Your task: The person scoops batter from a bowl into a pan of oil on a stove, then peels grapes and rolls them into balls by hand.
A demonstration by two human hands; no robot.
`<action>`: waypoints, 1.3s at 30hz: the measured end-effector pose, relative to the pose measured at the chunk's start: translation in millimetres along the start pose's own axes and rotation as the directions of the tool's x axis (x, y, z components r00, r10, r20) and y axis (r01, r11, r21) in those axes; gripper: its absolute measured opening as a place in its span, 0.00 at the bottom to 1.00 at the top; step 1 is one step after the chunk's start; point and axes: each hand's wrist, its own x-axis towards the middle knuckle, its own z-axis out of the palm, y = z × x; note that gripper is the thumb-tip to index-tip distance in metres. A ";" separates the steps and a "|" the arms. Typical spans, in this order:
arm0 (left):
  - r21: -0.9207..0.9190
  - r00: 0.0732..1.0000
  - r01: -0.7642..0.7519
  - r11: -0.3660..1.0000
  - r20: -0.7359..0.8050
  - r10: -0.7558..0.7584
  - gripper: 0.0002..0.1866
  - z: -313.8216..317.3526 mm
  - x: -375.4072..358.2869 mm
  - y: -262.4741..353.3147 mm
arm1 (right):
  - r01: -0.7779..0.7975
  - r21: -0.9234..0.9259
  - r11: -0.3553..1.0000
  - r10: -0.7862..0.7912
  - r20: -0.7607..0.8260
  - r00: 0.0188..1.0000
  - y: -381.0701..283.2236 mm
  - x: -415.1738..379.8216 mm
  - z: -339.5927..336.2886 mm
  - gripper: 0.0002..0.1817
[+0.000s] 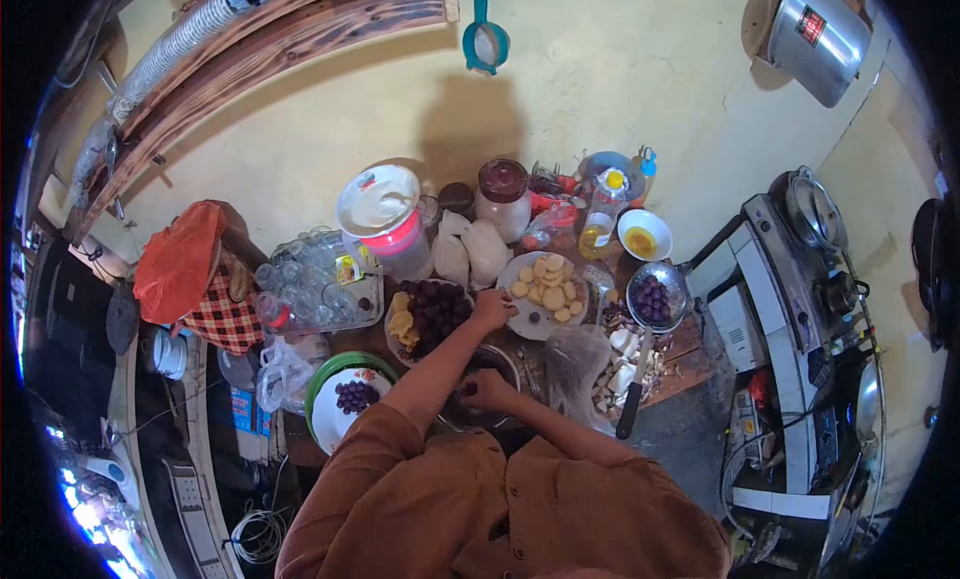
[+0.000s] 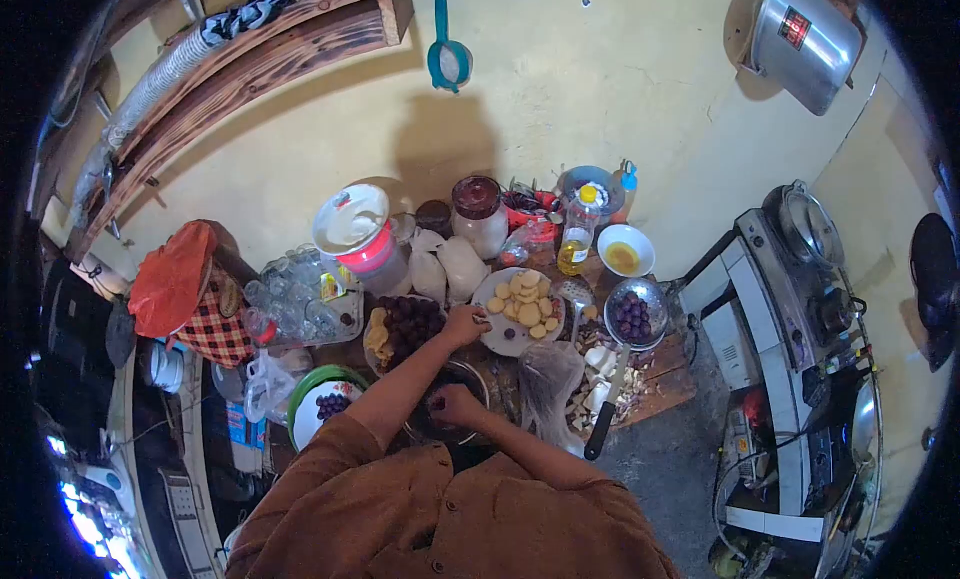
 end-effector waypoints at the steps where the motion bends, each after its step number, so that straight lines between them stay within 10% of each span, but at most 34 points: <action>1: 0.000 1.000 0.005 1.000 0.002 -0.005 0.14 1.7 1.4 -2.2 | -0.071 0.042 0.997 0.070 0.038 0.997 -3.7 -0.3 -4.2 0.13; 16: 0.039 0.992 -0.076 0.996 -0.102 0.079 0.22 -21.4 -21.7 14.5 | -0.170 0.049 0.984 0.168 0.034 0.985 -1.4 9.1 -2.6 0.15; 24: -0.504 0.912 -0.191 0.842 -0.408 -0.037 0.13 -60.0 -111.0 29.6 | -0.164 0.182 0.969 0.169 -0.013 0.985 -18.1 11.2 -32.1 0.15; 27: -0.630 0.837 -0.271 0.728 -0.527 -0.146 0.11 -74.8 -145.6 48.6 | -0.380 0.495 0.781 0.436 0.002 0.900 -49.1 11.3 -46.1 0.15; 29: -0.663 0.820 -0.250 0.706 -0.533 -0.210 0.15 -78.7 -158.6 61.1 | -0.059 0.523 0.850 0.254 -0.309 0.917 -48.9 13.7 -39.1 0.14; 31: -0.922 0.843 -0.267 0.281 -0.365 -0.396 0.17 -76.4 -163.7 60.7 | 0.033 0.309 0.950 0.092 -0.381 0.920 -84.9 3.8 -40.3 0.15; 34: -0.959 0.876 -0.280 0.050 -0.277 -0.394 0.22 -83.7 -172.1 68.0 | 0.219 0.039 0.975 -0.181 -0.434 0.882 -103.0 -2.7 -26.0 0.18; 39: -0.981 0.885 -0.175 0.088 -0.196 -0.423 0.26 -88.1 -195.8 74.6 | 0.231 -0.081 0.970 -0.244 -0.390 0.888 -127.5 -12.5 -29.6 0.26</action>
